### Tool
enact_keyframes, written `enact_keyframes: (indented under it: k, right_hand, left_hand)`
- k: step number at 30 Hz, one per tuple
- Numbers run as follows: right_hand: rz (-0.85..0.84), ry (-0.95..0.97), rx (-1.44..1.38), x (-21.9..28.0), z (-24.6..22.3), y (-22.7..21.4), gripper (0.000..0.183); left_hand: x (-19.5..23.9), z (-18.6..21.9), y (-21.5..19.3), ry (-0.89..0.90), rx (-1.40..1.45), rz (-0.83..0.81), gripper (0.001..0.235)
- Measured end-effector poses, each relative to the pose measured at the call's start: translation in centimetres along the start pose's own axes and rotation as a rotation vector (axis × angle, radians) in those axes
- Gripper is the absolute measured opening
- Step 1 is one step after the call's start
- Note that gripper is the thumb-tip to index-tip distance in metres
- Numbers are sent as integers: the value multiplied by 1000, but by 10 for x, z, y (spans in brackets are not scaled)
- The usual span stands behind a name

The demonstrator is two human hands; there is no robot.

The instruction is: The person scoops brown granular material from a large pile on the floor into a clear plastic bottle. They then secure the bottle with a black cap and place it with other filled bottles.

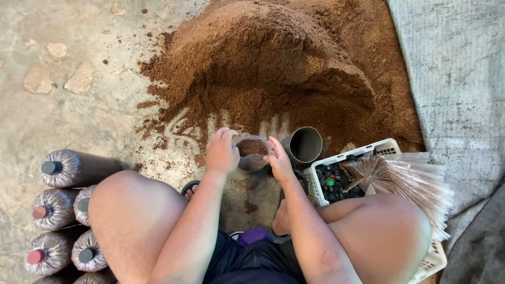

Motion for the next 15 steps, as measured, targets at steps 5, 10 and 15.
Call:
enact_keyframes:
  k: [5,10,15]
  right_hand:
    - [-51,-14,89,4,3,-8,92]
    - [-131,-39,640,32,-40,13,121]
    - [-146,-60,711,29,-49,23,131]
  left_hand:
    - [4,-8,5,26,-13,-18,30]
    - [25,29,-14,90,-185,-355,49]
    - [30,18,8,180,-401,-530,63]
Point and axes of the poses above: each hand's wrist, its own x-axis away from the middle knuckle, its own y-axis out of the palm, z = x × y, the point moved 8 cm from there along -x, towards the middle knuckle, and after that the axes turned 15 degrees about z, right-handed, at the moved point
